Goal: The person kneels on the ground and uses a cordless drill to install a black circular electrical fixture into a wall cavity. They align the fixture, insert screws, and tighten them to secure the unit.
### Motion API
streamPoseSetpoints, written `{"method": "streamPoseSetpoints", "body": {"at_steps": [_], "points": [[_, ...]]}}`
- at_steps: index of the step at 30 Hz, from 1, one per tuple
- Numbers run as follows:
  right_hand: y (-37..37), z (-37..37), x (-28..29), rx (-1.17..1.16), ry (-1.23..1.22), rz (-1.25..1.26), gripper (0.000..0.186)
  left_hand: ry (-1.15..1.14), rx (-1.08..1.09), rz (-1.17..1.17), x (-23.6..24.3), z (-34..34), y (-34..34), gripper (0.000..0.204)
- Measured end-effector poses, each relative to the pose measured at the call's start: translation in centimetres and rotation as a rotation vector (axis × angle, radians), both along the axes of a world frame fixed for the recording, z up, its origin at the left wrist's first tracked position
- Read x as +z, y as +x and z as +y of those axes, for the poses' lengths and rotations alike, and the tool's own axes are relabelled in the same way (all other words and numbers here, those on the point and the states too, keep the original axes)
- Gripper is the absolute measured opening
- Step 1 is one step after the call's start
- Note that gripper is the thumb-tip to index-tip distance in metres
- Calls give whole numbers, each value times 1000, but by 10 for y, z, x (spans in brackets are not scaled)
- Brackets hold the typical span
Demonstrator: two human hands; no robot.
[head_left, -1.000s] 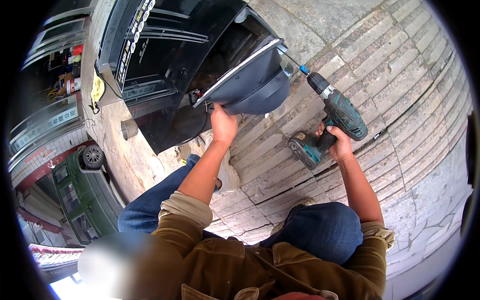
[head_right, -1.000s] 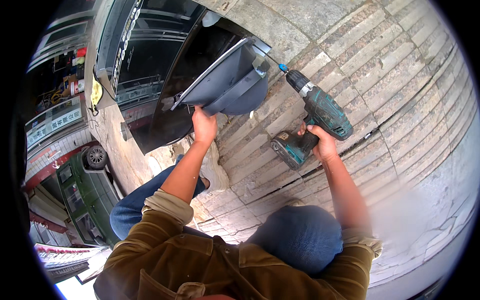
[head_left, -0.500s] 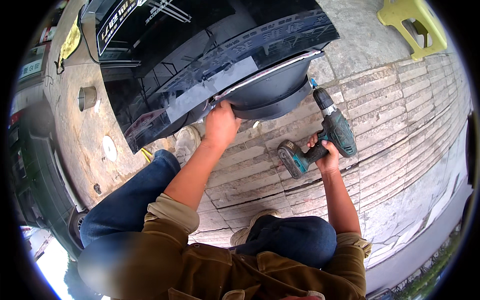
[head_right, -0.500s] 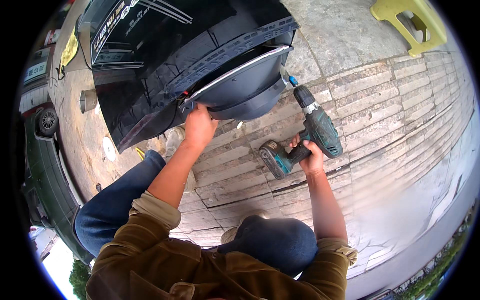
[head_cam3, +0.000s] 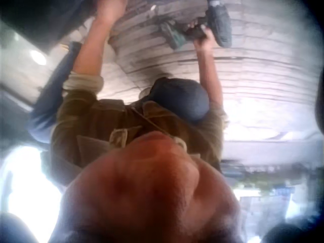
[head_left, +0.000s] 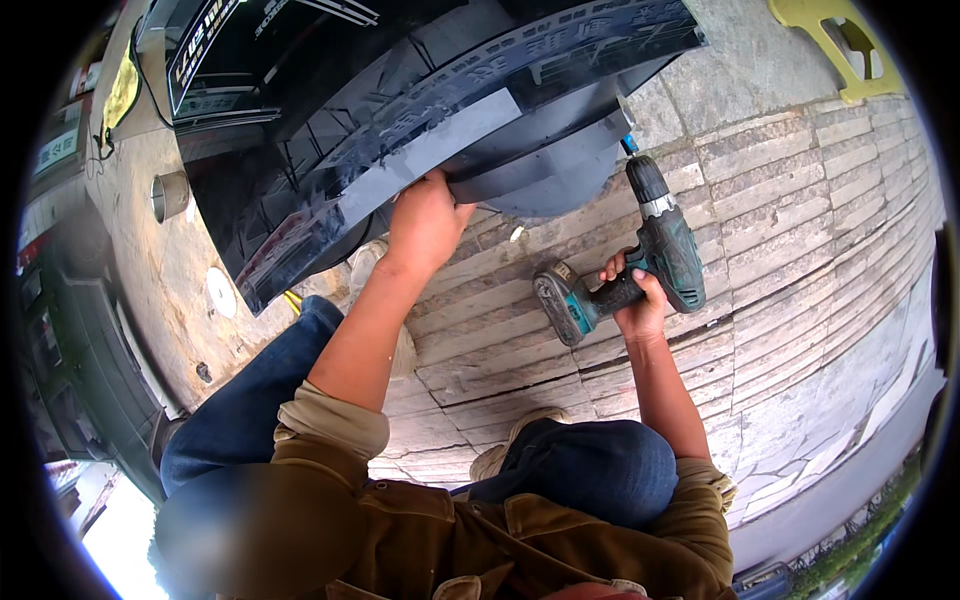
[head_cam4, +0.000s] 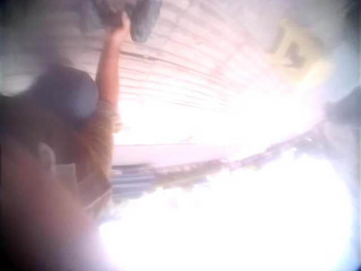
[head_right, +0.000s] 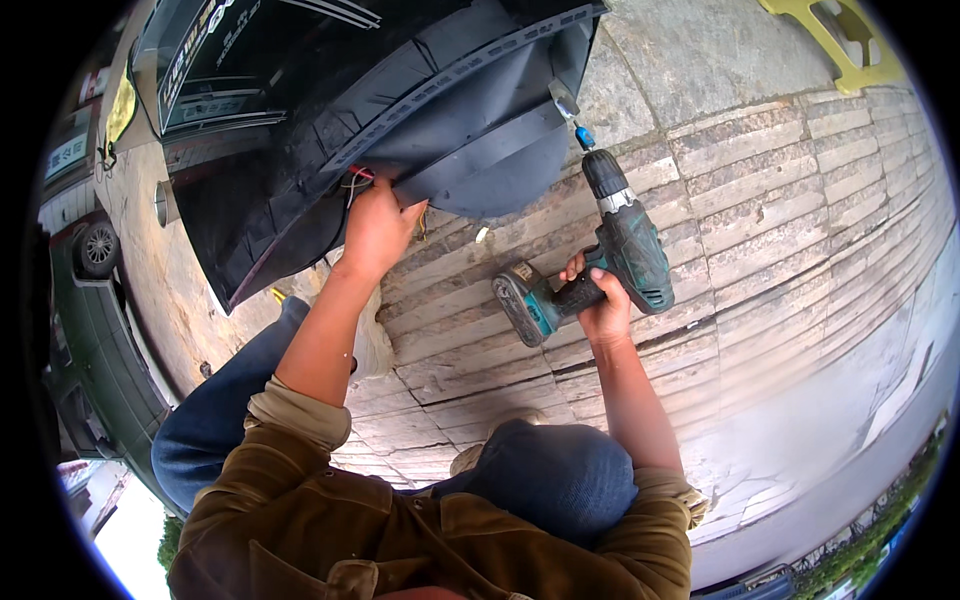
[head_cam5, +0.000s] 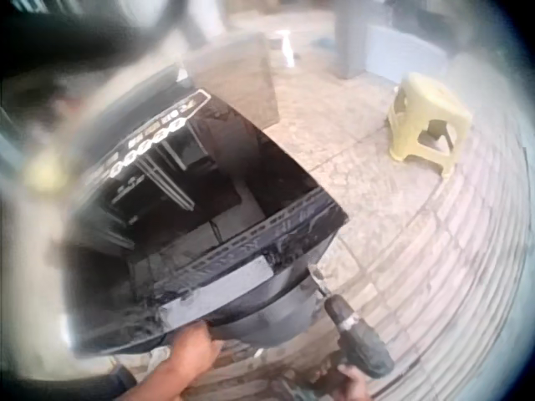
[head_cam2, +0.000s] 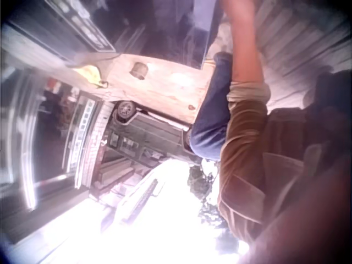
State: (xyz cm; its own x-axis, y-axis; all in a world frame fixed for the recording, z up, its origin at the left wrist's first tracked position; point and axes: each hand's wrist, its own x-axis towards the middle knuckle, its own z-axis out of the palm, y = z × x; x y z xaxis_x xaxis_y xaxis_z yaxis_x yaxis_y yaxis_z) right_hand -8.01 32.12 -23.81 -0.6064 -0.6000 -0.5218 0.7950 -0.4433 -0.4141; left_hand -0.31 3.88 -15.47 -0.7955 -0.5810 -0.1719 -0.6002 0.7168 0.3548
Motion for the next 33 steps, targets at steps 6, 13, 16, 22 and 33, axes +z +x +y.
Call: {"method": "streamPoseSetpoints", "body": {"at_steps": [6,13,16,22,33], "points": [[19,-16,4,-18,123,-50,28,201,167,41,3,-20,-9,47],[35,-23,-2,-72,88,-77,25,443,298,284,-7,-10,-6,43],[43,-23,-13,-97,52,-92,23,458,294,286,-9,-5,-7,46],[55,-25,-12,-100,71,-113,18,493,307,299,-12,-8,4,50],[48,-28,-3,-145,53,-214,18,497,283,294,-7,-3,-7,48]]}}
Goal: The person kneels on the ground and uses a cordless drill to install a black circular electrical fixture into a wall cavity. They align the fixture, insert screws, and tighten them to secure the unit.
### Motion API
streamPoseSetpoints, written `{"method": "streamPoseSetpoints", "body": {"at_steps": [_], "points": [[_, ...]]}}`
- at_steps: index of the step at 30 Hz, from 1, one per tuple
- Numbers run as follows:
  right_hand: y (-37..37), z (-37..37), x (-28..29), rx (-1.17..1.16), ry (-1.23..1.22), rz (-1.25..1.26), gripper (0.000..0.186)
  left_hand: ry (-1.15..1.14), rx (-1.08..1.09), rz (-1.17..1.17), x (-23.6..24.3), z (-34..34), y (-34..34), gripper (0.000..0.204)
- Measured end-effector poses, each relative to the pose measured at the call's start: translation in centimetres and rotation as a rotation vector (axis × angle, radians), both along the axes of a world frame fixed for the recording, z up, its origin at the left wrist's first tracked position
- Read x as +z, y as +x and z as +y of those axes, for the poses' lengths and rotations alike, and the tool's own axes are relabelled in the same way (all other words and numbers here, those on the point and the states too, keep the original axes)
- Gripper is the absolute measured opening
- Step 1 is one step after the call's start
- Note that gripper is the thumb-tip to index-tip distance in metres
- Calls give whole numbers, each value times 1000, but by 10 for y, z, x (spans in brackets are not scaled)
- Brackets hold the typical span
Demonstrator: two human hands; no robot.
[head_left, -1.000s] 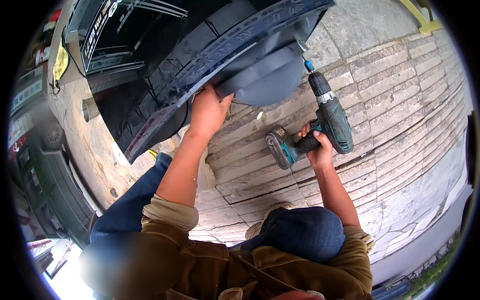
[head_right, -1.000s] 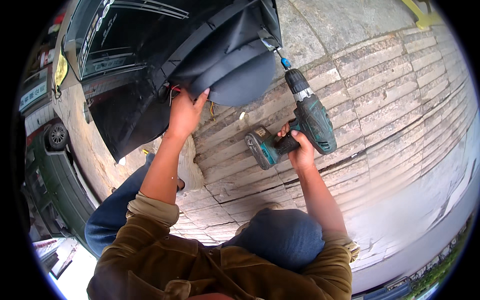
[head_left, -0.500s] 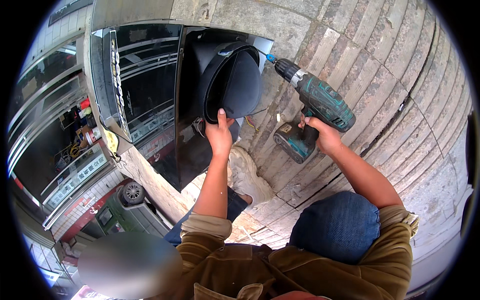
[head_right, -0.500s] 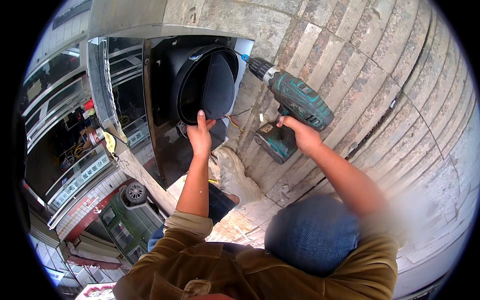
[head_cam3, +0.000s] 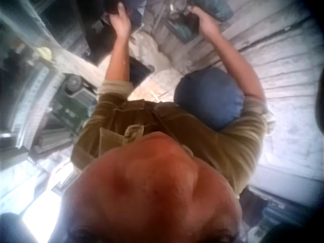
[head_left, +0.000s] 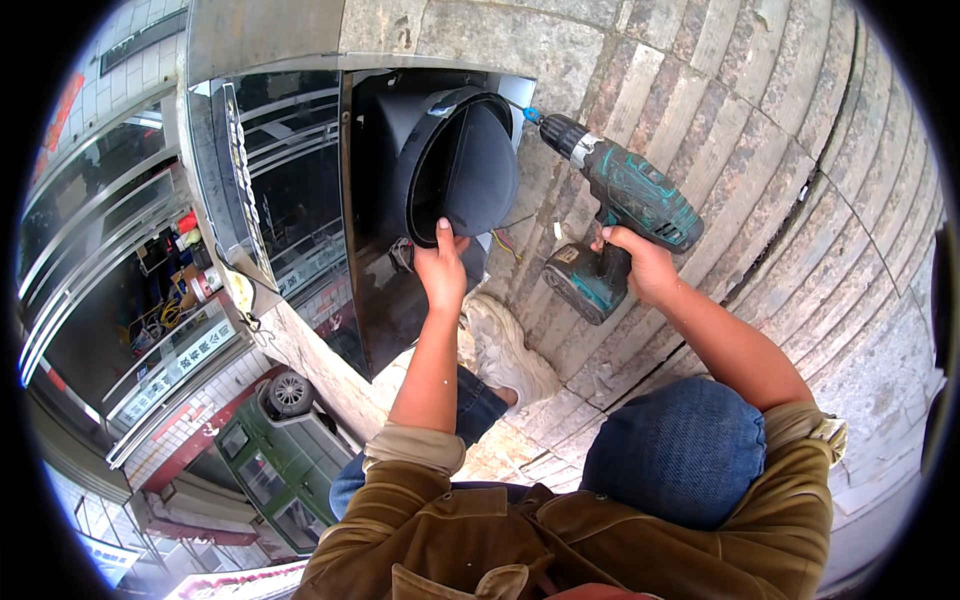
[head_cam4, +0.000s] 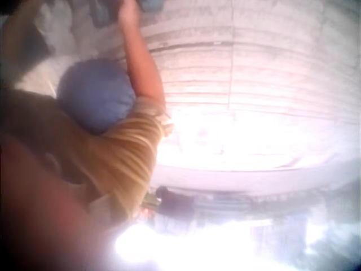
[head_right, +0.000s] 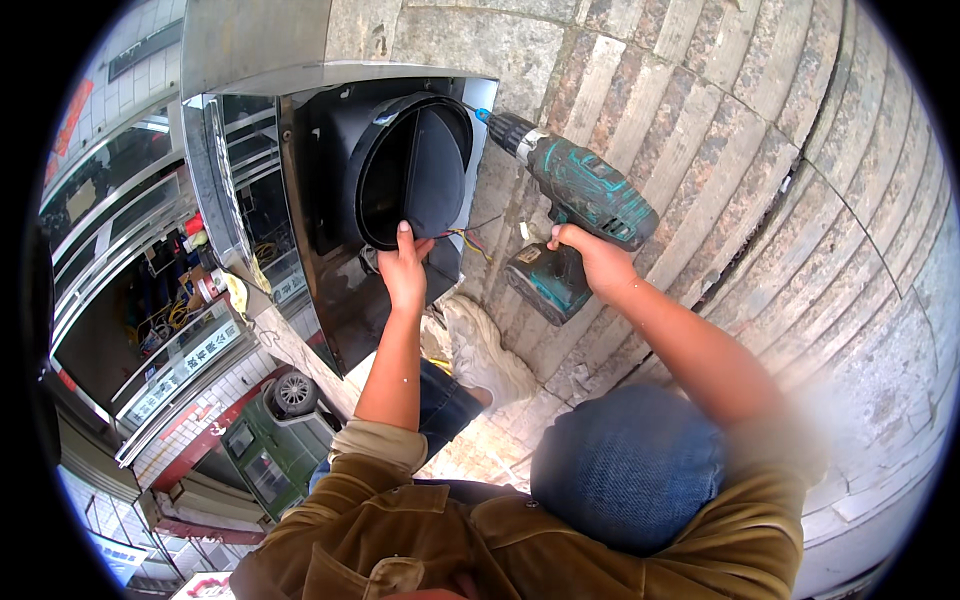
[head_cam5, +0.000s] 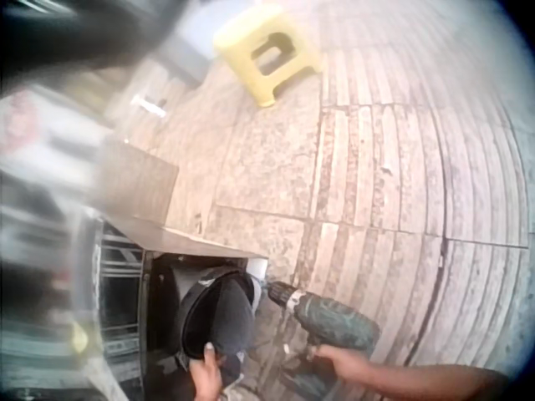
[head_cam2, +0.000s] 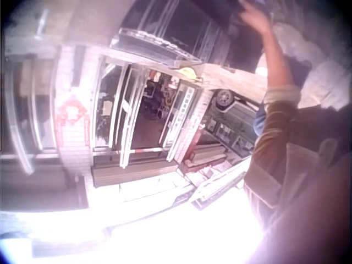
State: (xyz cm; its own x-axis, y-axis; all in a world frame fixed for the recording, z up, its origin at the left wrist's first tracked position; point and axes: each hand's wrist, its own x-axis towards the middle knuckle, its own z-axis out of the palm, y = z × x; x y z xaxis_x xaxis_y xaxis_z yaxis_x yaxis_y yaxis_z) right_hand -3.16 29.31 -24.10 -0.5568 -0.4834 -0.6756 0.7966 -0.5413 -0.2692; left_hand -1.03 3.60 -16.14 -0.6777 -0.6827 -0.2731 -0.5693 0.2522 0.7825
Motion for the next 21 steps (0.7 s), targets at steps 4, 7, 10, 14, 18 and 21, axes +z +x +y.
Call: {"method": "streamPoseSetpoints", "body": {"at_steps": [4,7,10,14,18,21], "points": [[-1,-3,-7,-49,-39,10,18,0,7,-3,-1,2,-6,47],[-5,-5,-6,-36,-45,-3,18,-8,6,-5,-4,1,-7,47],[-5,-6,-11,-56,-66,6,14,-4,-1,22,-8,0,-6,48],[-8,-4,-8,-20,-51,-1,16,-3,13,6,-7,0,-5,51],[-13,0,-16,5,-105,36,19,6,19,-21,0,9,-11,53],[-24,4,-10,-13,-158,75,24,13,34,-29,-3,4,-8,54]]}}
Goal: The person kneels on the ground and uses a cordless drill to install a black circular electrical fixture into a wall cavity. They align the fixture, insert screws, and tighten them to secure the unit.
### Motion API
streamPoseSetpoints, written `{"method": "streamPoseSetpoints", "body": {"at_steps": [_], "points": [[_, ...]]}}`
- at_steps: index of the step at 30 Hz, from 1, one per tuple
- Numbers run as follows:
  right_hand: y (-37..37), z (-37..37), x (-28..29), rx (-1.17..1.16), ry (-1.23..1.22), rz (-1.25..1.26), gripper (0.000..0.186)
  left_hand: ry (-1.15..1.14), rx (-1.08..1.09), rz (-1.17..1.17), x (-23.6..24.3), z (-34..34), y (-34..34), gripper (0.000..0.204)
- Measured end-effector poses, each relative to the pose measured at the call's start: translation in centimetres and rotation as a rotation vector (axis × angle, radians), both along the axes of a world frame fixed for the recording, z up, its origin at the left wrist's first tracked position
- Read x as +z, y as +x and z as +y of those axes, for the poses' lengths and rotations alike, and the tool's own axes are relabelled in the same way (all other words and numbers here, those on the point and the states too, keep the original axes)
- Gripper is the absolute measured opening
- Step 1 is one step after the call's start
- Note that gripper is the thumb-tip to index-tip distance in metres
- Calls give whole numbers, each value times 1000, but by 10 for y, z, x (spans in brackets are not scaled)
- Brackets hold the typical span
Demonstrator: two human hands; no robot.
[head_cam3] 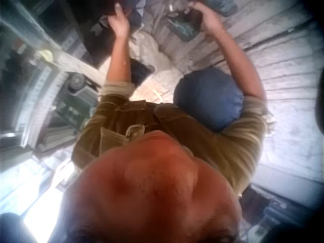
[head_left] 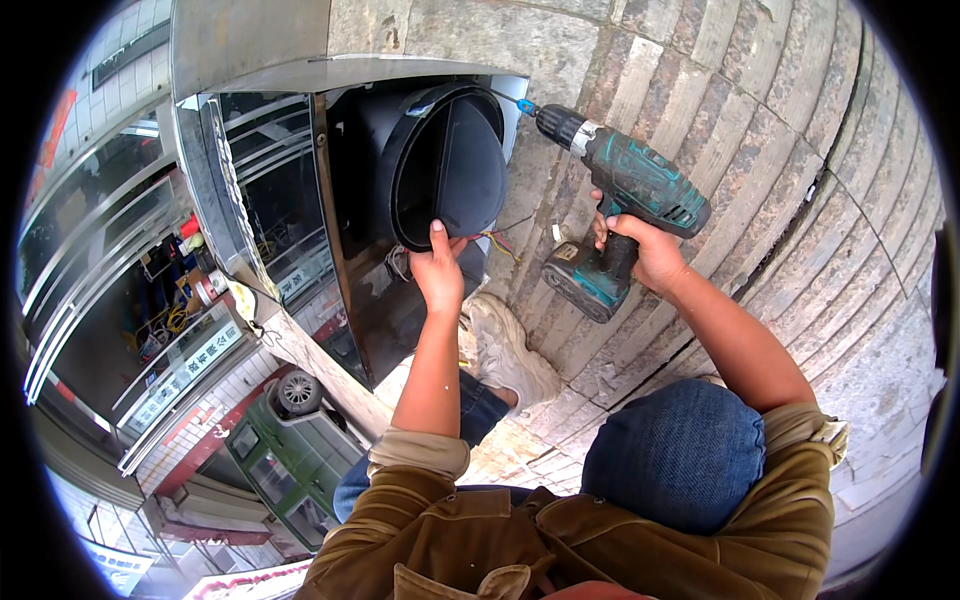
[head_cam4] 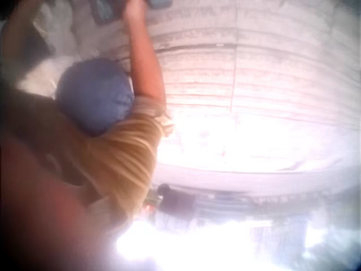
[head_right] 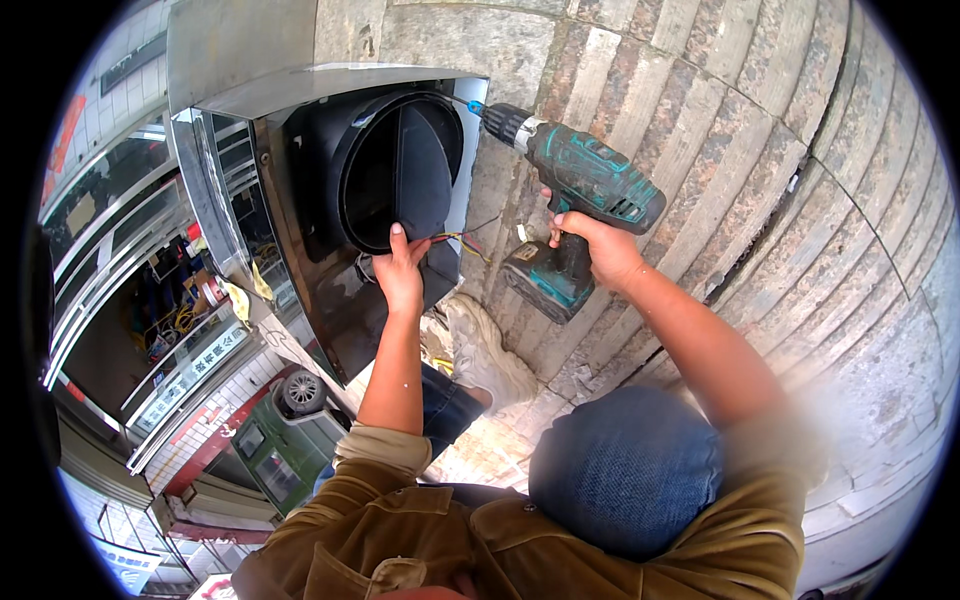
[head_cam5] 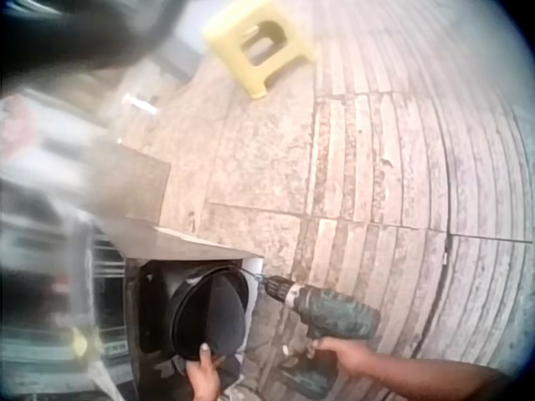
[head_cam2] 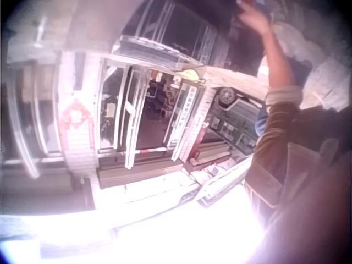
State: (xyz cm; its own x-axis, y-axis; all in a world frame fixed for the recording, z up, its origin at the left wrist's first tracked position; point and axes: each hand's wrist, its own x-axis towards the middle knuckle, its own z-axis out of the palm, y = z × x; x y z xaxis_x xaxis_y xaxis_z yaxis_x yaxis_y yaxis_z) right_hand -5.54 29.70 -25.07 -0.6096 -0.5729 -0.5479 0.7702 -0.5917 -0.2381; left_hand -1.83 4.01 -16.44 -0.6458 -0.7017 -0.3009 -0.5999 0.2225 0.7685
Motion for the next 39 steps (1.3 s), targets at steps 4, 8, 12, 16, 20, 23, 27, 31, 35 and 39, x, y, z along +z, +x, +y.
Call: {"method": "streamPoseSetpoints", "body": {"at_steps": [4,8,12,16,20,23,27,31,35,39], "points": [[-6,2,3,-16,-17,-3,29,-4,-17,-3,-1,-2,1,53],[-6,1,-2,-6,-50,22,28,-21,-18,35,-2,0,0,48],[-7,0,-5,3,-48,35,27,-11,-19,48,1,3,-2,47],[-6,0,-9,-21,-74,41,21,-4,-11,29,0,0,-1,48],[-9,0,-5,31,-28,51,26,1,-23,29,0,-1,-1,49],[-7,-2,-7,30,-37,45,26,8,-28,30,1,-3,-2,49],[-8,-3,-7,16,-60,31,26,23,-37,20,1,-4,-1,49],[-5,-4,-11,24,9,76,26,27,-41,11,0,-4,-2,50],[-11,-3,-6,-9,-41,51,21,55,-31,13,-6,-12,1,51],[-12,2,-6,2,13,82,23,65,-36,10,-4,-7,-1,50]]}}
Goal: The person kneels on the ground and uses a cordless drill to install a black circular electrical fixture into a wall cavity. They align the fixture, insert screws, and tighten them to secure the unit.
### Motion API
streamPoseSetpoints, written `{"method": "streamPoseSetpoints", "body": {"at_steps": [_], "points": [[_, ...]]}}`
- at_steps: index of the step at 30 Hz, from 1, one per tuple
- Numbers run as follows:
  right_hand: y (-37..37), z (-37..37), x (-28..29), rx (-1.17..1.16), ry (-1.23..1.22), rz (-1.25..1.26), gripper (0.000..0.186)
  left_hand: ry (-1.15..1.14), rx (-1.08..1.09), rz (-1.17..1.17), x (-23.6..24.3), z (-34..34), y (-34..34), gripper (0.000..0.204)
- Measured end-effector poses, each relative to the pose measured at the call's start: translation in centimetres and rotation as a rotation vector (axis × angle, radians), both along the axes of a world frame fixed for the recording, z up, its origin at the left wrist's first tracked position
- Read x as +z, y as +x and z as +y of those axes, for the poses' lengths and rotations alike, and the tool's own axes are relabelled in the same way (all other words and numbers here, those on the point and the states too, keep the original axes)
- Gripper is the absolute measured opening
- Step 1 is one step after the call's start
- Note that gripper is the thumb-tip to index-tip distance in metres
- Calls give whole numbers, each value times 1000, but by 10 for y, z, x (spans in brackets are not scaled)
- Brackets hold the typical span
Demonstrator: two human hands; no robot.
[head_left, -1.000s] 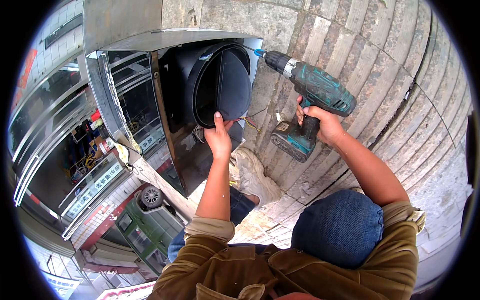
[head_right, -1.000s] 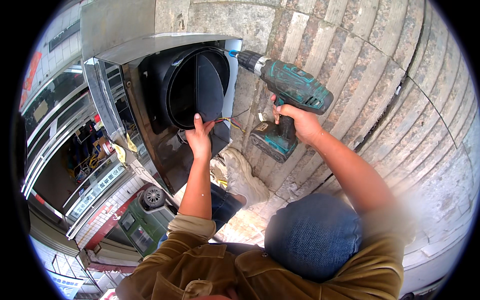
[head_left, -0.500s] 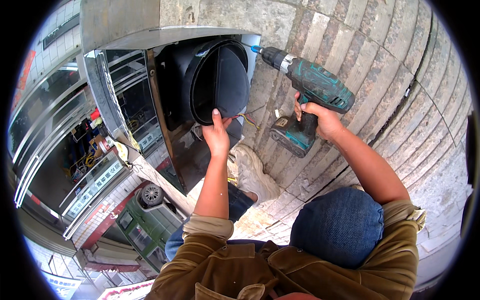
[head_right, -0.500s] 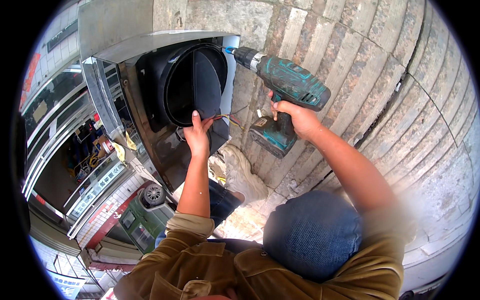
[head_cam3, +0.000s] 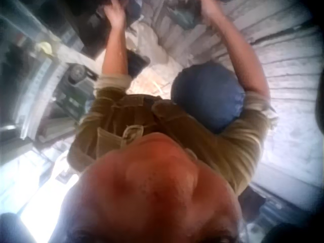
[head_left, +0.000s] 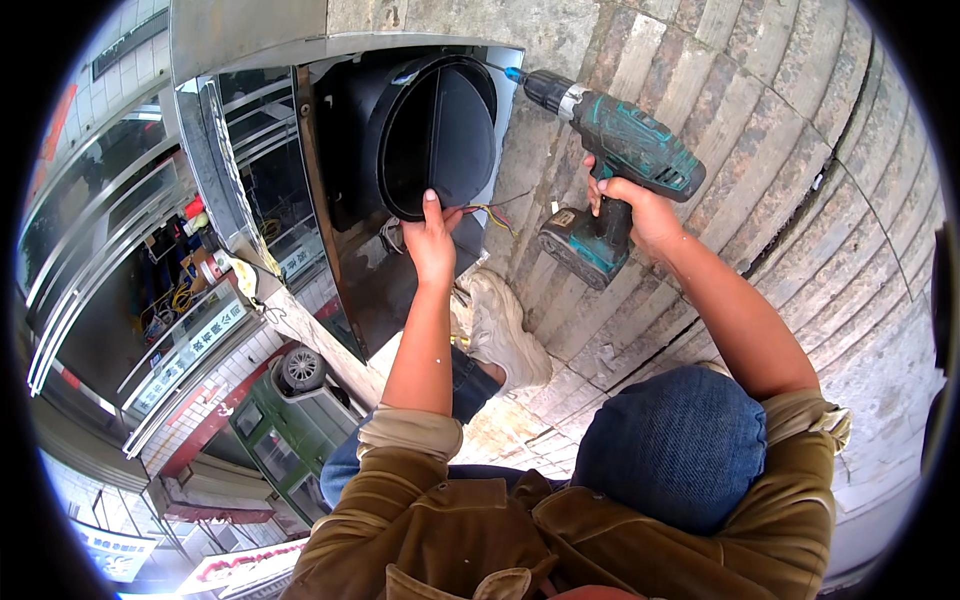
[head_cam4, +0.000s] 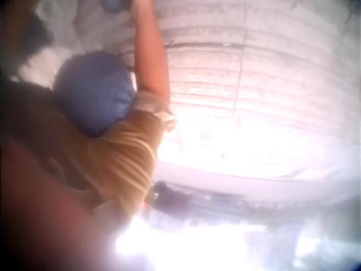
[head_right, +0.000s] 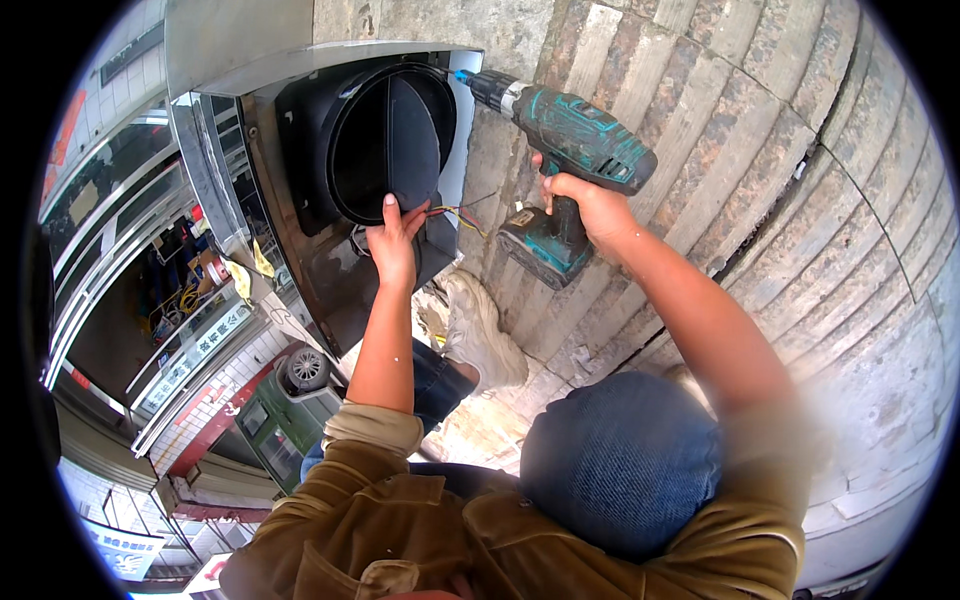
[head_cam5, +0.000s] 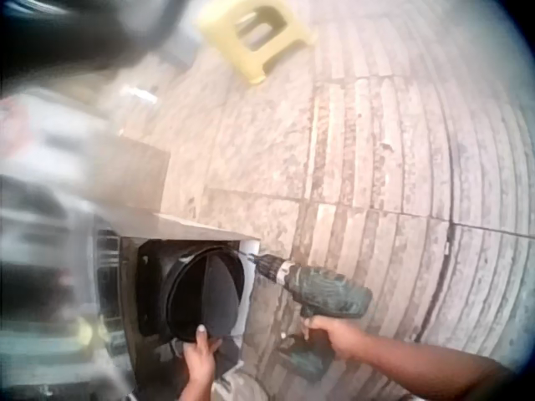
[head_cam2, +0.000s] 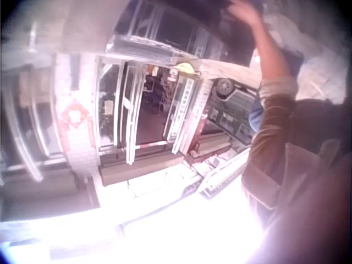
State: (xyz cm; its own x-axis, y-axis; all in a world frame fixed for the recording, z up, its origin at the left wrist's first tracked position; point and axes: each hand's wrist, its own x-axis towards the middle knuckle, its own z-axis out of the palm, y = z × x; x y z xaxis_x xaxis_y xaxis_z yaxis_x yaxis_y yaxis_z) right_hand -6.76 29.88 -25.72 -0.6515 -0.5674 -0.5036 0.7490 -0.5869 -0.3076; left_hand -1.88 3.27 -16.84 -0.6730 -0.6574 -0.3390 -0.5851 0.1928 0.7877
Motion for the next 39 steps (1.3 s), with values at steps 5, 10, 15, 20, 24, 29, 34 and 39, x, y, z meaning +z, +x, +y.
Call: {"method": "streamPoseSetpoints", "body": {"at_steps": [5,10,15,20,24,29,34,39], "points": [[-16,4,4,16,37,-9,33,41,-18,-142,24,21,4,57],[0,41,0,50,-146,53,50,155,-601,-737,129,19,87,38],[15,122,17,124,-20,201,54,141,-483,-958,238,-84,163,25],[29,148,94,327,266,292,56,-74,-129,-901,196,-163,303,20],[27,164,126,508,336,617,56,-119,-123,-885,107,-185,349,22],[28,136,173,851,465,678,46,-76,-62,-815,46,-218,413,23],[37,61,218,1179,717,853,37,-107,88,-634,13,-262,448,23],[75,-37,248,1417,866,1021,29,-207,189,-338,-34,-259,462,24]]}}
